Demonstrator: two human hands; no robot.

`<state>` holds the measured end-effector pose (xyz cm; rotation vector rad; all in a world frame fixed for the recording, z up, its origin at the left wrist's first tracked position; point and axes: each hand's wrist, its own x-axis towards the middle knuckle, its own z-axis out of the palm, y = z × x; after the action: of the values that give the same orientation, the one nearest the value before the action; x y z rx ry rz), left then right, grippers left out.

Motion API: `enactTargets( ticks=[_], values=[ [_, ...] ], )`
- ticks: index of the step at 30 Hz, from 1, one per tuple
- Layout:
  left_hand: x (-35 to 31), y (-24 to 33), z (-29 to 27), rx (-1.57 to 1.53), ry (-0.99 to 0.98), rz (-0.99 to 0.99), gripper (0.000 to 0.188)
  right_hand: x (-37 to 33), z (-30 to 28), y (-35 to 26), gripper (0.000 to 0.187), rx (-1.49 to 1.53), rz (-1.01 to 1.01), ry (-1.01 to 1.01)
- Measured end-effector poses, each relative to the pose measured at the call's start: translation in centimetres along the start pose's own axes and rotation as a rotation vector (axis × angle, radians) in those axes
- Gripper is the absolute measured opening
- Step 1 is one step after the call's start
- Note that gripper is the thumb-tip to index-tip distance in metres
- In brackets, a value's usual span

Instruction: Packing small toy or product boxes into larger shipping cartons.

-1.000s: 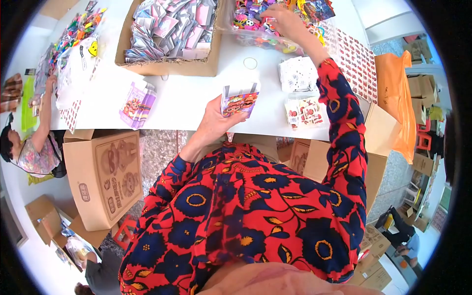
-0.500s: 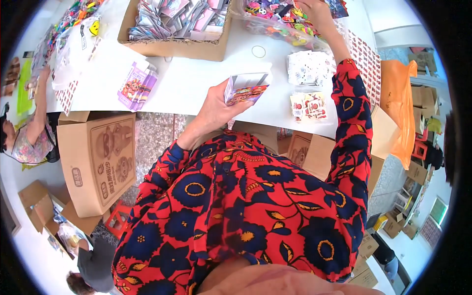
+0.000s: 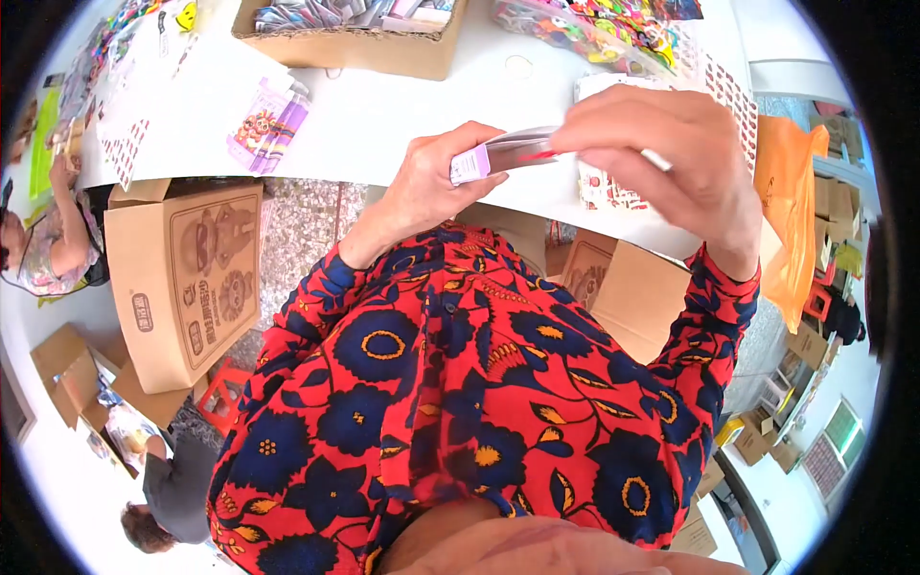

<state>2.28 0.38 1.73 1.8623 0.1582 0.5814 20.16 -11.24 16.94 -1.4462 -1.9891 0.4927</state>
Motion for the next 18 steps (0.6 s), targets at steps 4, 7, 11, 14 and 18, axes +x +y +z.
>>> enactTargets(
  ticks=[4, 7, 11, 14, 18],
  values=[
    [-0.1, 0.6, -0.2, -0.018, -0.031, -0.07, 0.03, 0.2, 1.8, -0.2, 0.017, -0.261, -0.05, -0.007],
    [-0.6, 0.4, -0.3, -0.1, -0.05, -0.206, 0.031, 0.7, 2.7, 0.1, 0.023, -0.42, -0.097, -0.016],
    [-0.8, 0.6, -0.4, -0.227, -0.051, -0.299, 0.033, 0.6, 3.6, 1.0, 0.028, -0.342, -0.063, 0.112],
    [-0.9, 0.6, -0.2, -0.239, -0.036, -0.262, 0.035, -0.2, 3.8, 1.4, 0.028, -0.267, 0.014, 0.182],
    [-1.0, 0.4, -0.2, -0.265, -0.054, -0.284, 0.035, -2.2, 3.2, 2.1, 0.026, -0.134, 0.2, 0.313]
  ],
)
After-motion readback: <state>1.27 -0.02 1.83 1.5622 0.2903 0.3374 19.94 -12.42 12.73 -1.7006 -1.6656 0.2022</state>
